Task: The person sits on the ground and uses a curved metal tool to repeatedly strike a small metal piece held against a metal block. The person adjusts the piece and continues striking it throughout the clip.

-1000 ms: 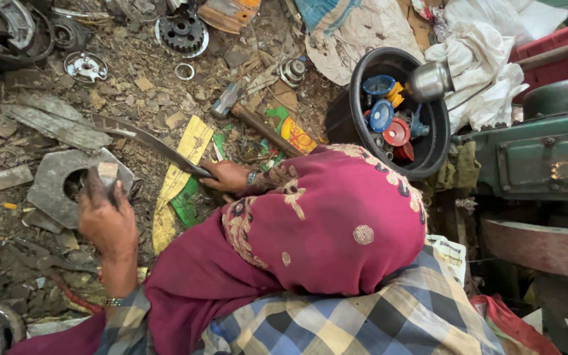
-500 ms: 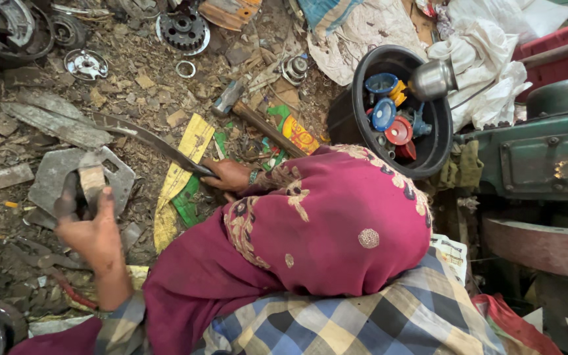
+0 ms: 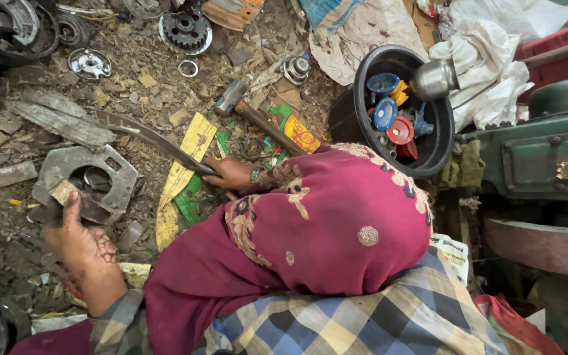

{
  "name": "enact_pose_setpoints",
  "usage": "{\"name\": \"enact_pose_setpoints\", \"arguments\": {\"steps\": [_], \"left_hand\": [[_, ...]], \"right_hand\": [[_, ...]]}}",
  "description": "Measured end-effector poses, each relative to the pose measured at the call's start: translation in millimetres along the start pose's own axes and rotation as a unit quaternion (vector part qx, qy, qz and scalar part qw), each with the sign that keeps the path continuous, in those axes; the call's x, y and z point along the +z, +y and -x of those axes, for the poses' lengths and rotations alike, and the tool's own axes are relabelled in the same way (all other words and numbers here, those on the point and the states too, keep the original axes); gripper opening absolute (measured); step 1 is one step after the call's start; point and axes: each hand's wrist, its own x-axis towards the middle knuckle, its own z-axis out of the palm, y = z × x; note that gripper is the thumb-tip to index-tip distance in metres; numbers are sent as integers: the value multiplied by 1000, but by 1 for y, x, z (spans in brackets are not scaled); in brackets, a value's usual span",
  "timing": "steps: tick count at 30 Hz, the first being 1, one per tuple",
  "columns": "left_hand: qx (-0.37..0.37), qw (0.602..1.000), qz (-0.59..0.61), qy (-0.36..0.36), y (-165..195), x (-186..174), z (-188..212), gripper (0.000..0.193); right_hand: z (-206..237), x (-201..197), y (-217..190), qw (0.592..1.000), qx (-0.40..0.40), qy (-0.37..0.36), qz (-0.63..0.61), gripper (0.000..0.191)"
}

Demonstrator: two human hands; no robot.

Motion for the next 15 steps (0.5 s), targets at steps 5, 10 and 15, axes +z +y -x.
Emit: {"name": "enact_pose_setpoints", "arguments": {"steps": [5, 10, 15], "left_hand": [[23, 993, 98, -67, -4, -2, -6, 47], [6, 996, 91, -22, -8, -8, -10, 41], [6, 981, 182, -66, -14, -7, -19, 37]], "right_hand": [[-1, 0, 2, 1000, 9, -9, 2, 42], [-2, 1, 4, 1000, -6, 2, 1, 42], [-5, -1, 11, 1000, 5, -6, 2, 40]]}}
